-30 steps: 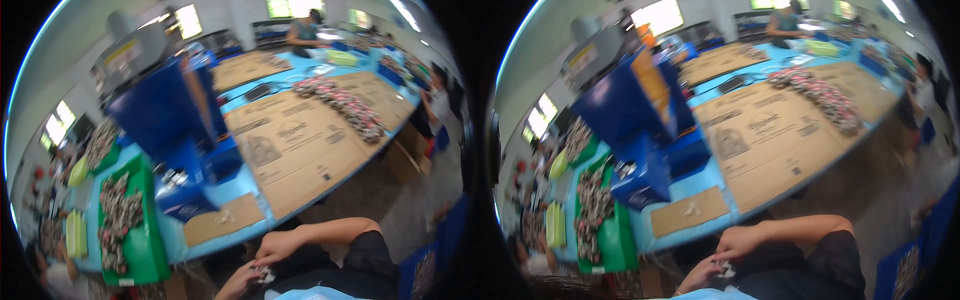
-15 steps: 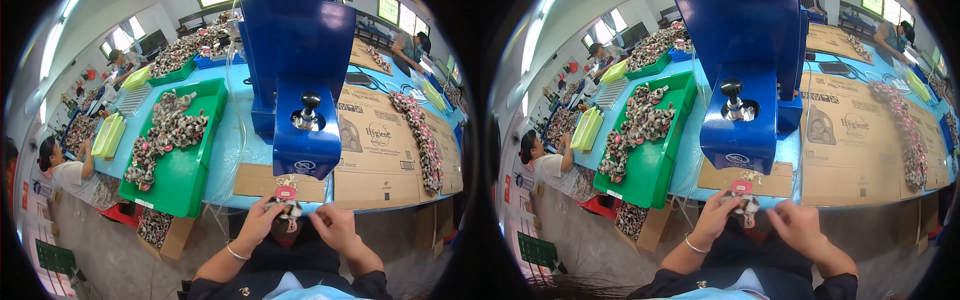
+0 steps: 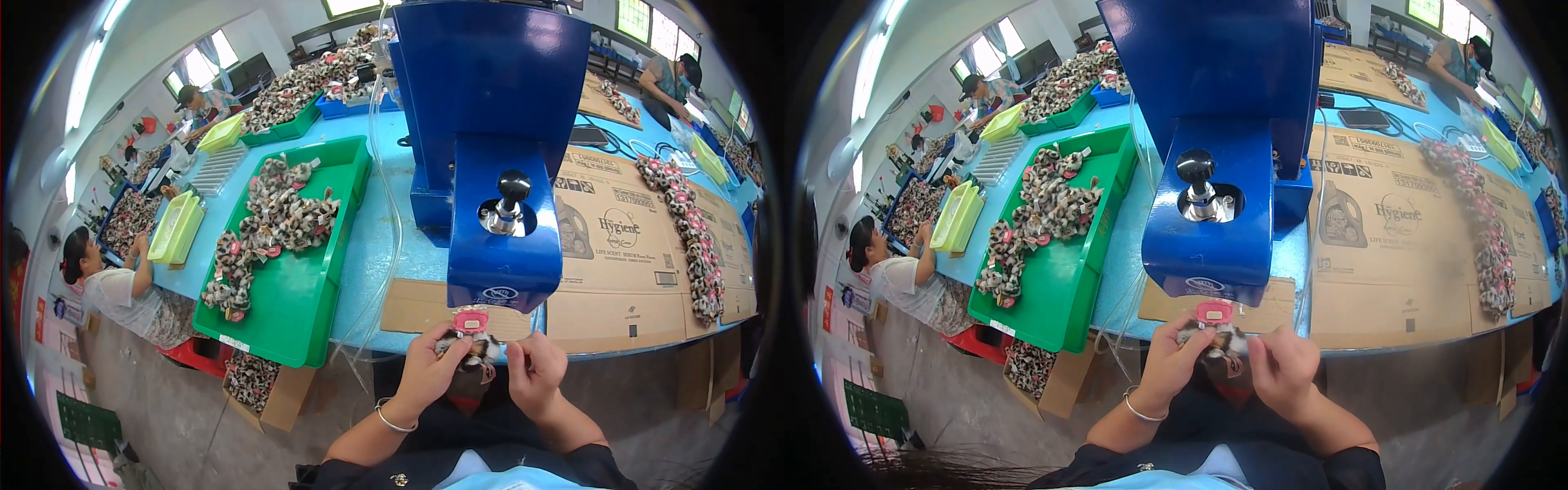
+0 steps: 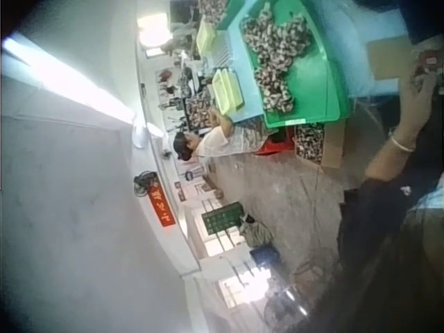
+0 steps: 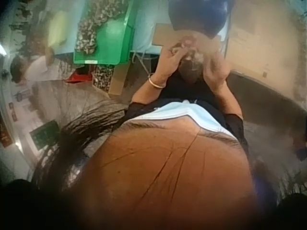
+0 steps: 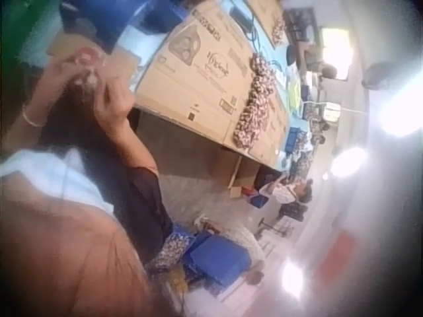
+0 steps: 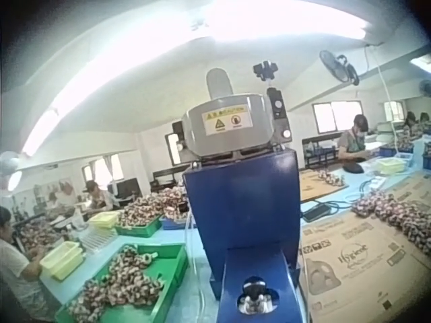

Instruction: The person attaches tags to plush items using a tagging machine.

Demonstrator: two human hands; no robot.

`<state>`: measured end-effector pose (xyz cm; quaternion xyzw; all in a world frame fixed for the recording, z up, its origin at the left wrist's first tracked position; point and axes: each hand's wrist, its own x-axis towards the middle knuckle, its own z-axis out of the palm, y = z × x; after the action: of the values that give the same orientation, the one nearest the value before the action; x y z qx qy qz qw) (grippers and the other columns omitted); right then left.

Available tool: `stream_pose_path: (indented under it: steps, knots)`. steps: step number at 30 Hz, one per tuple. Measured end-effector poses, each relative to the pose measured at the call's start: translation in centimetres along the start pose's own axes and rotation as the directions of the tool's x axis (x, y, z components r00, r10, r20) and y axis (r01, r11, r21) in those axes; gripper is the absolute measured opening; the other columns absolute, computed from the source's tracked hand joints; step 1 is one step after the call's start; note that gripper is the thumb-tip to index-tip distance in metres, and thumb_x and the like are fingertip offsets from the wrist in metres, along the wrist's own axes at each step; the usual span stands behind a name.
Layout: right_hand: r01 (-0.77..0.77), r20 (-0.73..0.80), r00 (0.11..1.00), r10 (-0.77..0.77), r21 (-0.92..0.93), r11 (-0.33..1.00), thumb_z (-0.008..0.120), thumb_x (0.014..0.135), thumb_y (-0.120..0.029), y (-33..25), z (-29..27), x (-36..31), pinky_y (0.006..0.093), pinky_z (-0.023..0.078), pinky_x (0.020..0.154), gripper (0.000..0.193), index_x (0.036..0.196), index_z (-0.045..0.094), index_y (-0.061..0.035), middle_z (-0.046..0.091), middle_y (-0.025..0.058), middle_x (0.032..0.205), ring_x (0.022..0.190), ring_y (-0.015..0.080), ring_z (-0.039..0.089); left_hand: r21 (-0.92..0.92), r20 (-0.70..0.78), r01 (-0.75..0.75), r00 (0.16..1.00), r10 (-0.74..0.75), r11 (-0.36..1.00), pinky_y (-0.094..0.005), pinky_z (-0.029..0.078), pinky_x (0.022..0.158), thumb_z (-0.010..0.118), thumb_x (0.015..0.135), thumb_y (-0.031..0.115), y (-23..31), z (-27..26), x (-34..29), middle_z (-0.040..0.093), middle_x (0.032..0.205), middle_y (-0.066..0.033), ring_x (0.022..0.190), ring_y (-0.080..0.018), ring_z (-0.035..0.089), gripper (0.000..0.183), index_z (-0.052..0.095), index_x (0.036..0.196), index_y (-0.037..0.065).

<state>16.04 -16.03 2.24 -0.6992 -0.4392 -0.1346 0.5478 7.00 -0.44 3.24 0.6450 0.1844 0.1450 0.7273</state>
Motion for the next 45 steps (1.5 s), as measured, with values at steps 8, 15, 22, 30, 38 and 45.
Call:
stream_pose_path:
  steps: [8, 15, 22, 30, 38, 45]
  knots:
    - [-0.415, 0.138, 0.91, 0.391, 0.312, 0.855, 0.067, 0.08, -0.003, -0.8, 1.4, -0.6, 0.0199, 0.039, 0.048, 0.035, 0.11, 0.051, -0.0018, 0.055, 0.006, 0.092, 0.07, 0.0078, 0.054, -0.213, -0.04, 0.042, 0.998, -0.052, 0.976, -0.0217, 0.047, 0.073, 0.059, 0.089, 0.008, -0.9, -0.2, -0.4, 0.065, 0.093, -0.0037, 0.083, -0.0076, 0.06, 0.022, 0.061, 0.109, -0.002]
    - [-0.471, 0.095, 0.882, 0.462, 0.235, 0.85, 0.068, 0.079, -0.003, -1.0, 0.6, -2.4, 0.0202, 0.042, 0.055, 0.037, 0.112, 0.05, -0.0023, 0.054, 0.0064, 0.098, 0.076, 0.0107, 0.054, -0.217, 0.073, 0.094, 0.994, -0.08, 0.972, -0.0218, 0.047, 0.076, 0.061, 0.09, 0.01, -1.6, 1.5, 0.3, 0.065, 0.096, -0.0033, 0.086, -0.0076, 0.059, 0.027, 0.06, 0.114, -0.002]
    - [-0.603, -0.076, 0.76, 0.646, 0.288, 0.744, 0.064, 0.081, -0.001, -2.0, -1.8, -5.1, 0.0191, 0.044, 0.058, 0.033, 0.111, 0.049, -0.0028, 0.056, 0.0071, 0.097, 0.079, 0.0091, 0.055, -0.229, 0.317, 0.203, 0.94, -0.124, 0.952, -0.0262, 0.045, 0.084, 0.061, 0.09, 0.014, -3.6, 4.9, 0.5, 0.063, 0.102, -0.006, 0.094, -0.012, 0.057, 0.029, 0.059, 0.116, 0.001]
    - [-0.628, -0.062, 0.729, 0.681, 0.336, 0.702, 0.06, 0.087, 0.001, -1.8, -1.7, -6.8, 0.0174, 0.044, 0.059, 0.019, 0.102, 0.049, -0.0018, 0.054, 0.0032, 0.087, 0.073, 0.0059, 0.055, 0.465, 0.12, -0.342, 0.938, 0.324, 0.817, -0.0301, 0.041, 0.085, 0.067, 0.084, 0.016, -3.8, 6.6, -0.5, 0.049, 0.106, -0.0121, 0.1, -0.0198, 0.046, 0.032, 0.059, 0.112, 0.003]
    - [-0.496, -0.274, 0.83, 0.486, 0.036, 0.868, 0.063, 0.084, 0.002, -0.2, -0.4, -6.9, 0.0197, 0.042, 0.056, 0.014, 0.094, 0.054, 0.0001, 0.059, 0.0045, 0.08, 0.064, 0.0061, 0.053, -0.45, 0.291, 0.331, 0.932, -0.214, 0.83, -0.0174, 0.042, 0.066, 0.067, 0.088, 0.015, -4.7, 6.4, 0.0, 0.057, 0.081, 0.0025, 0.071, -0.0045, 0.051, 0.027, 0.056, 0.11, 0.002]
    - [-0.554, -0.116, 0.754, 0.646, 0.416, 0.721, 0.057, 0.089, 0.001, -0.8, -0.2, -5.9, 0.0179, 0.04, 0.057, 0.012, 0.097, 0.049, -0.0029, 0.057, 0.0021, 0.081, 0.064, 0.0054, 0.051, -0.515, 0.45, 0.499, 0.85, -0.275, 0.697, -0.021, 0.043, 0.069, 0.062, 0.09, 0.014, -5.6, 5.6, 1.3, 0.061, 0.09, -0.0005, 0.076, -0.0069, 0.054, 0.019, 0.061, 0.105, 0.003]
